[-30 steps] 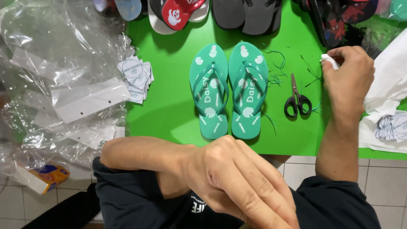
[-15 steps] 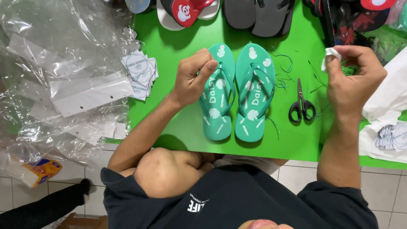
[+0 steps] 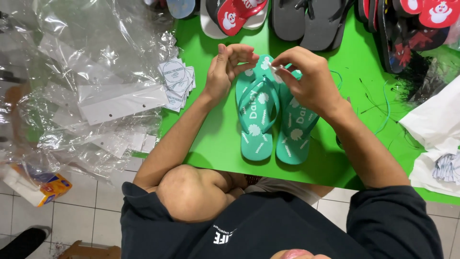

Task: The person trims excess material from flip-flop straps using shears, wipes the surface with a cloth, applies adhesive labels, and places the finished pair into a plastic bag.

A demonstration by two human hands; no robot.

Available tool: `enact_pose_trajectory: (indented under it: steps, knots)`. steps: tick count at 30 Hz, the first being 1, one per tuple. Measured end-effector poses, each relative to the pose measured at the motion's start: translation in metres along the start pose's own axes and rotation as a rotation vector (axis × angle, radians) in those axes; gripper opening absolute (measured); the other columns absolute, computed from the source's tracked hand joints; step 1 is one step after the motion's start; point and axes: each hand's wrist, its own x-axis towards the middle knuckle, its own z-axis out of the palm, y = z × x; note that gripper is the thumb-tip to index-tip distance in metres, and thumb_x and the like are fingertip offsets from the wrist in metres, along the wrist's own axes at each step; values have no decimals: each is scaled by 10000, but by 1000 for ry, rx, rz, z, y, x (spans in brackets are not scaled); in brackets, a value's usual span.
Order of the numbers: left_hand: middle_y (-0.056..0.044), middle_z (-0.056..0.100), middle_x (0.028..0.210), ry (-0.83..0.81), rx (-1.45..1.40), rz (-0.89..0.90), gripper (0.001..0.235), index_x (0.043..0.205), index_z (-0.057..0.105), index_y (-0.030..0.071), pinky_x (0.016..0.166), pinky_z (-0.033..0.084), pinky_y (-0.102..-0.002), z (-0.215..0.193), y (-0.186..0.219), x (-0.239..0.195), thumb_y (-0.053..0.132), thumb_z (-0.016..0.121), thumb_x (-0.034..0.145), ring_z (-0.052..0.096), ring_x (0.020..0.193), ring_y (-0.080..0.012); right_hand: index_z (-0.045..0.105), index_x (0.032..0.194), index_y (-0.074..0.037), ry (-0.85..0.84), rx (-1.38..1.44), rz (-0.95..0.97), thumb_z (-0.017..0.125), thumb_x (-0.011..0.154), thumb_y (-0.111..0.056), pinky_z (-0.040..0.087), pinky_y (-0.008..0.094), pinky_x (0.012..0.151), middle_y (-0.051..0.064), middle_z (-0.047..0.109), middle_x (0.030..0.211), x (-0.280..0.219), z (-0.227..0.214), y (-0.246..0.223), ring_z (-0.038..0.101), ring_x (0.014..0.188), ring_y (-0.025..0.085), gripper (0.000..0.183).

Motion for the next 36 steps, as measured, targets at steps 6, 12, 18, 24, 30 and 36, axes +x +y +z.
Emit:
enact_pose_trajectory:
  steps: [6,12,18,24,30,36]
  knots:
    - [-235,725,1212,56,-116,-171,805,1303,623,-12,1016,593,-432,-9,-1,4,633,253,997,711,1149,-335,759,1075,1,-63,-182,61,752,944,-23,535,425,820,140,713,1030,2,27,24,662,952,304,133]
    - [-231,734,1206,100,-11,-161,677,1293,621,-30,1007,622,-421,-1,9,3,541,393,1012,727,1142,-319,799,1097,-62,-63,-297,143,784,971,-130,477,396,689,100,637,947,-2,27,28,558,892,267,144]
    - [54,781,734,254,790,281,88,1045,813,221,807,589,-211,-11,-11,-2,224,753,980,703,746,-22,758,977,-65,47,-305,59,814,885,-48,557,419,668,85,640,906,-9,32,37,613,834,287,109]
    - [-22,749,979,143,938,417,324,843,618,119,833,528,-349,-10,0,-5,314,876,866,639,949,-229,751,973,-122,57,-360,76,823,873,-95,550,414,711,45,613,891,-10,35,42,590,842,267,126]
    - [-34,599,1169,-74,1356,237,745,1349,482,112,828,428,-379,-1,13,-8,363,886,775,523,1046,-246,802,1020,-94,-14,-423,127,824,956,-209,444,370,636,46,672,875,-6,32,36,506,810,230,133]
    - [-13,600,1203,-33,1378,222,872,1444,424,105,858,415,-376,-1,9,-9,417,903,786,531,1081,-233,808,1007,-95,-232,-303,280,781,975,-227,426,424,682,68,626,868,-2,17,25,503,853,261,138]
